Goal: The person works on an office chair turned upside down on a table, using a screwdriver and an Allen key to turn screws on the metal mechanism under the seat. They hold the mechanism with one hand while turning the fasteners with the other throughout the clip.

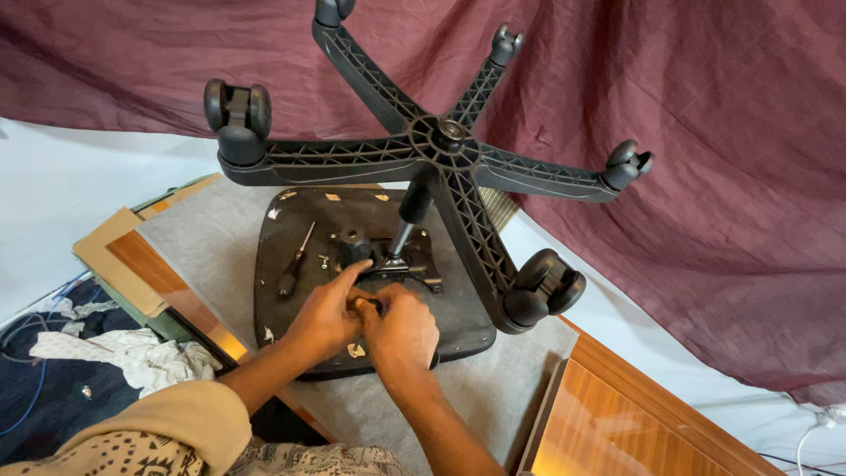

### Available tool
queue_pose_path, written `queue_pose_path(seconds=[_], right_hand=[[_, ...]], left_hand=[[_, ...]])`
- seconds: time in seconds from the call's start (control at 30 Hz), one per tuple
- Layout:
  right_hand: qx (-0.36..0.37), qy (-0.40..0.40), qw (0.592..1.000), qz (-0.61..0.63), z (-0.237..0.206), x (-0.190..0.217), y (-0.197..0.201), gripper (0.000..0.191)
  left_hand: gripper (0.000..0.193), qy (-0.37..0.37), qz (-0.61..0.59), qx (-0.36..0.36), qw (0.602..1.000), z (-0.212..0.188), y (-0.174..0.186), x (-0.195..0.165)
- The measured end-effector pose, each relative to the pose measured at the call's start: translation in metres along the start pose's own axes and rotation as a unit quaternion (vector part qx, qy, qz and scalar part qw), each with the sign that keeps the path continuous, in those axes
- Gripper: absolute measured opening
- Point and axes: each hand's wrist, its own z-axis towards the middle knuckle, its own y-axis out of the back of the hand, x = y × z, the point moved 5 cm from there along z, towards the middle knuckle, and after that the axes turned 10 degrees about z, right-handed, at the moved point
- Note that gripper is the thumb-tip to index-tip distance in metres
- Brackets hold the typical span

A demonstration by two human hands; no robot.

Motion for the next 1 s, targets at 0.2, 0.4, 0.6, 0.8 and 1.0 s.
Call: queue_pose_path(seconds=[0.2, 0.4, 0.6, 0.8, 1.0], right_hand=[[-0.050, 0.089, 0.989, 0.107, -0.008, -0.004, 0.003, 0.017], [-0.013, -0.012, 0.999, 0.032, 0.004, -0.009, 0.008, 0.033], [-0.006, 0.128, 0.973, 0.194, 0.006, -0.012, 0.015, 0.025], [0.005, 0.047, 0.994, 0.095, 0.004, -0.015, 0.008, 0.022], [0.018, -0.020, 0.995, 0.096, 0.009, -0.018, 0.009, 0.034]], left_hand=[[0.093, 0.000, -0.070, 0.117, 0.991, 0.010, -0.024, 0.011], [0.048, -0.023, -0.064, 0.013, 0.998, 0.012, -0.024, 0.014], [0.094, -0.039, -0.104, 0.135, 0.985, 0.013, -0.016, 0.002], [0.084, -0.085, 0.027, 0.065, 0.994, 0.016, -0.005, -0.016], [0.075, 0.041, -0.060, 0.121, 0.990, 0.011, 0.000, -0.007]])
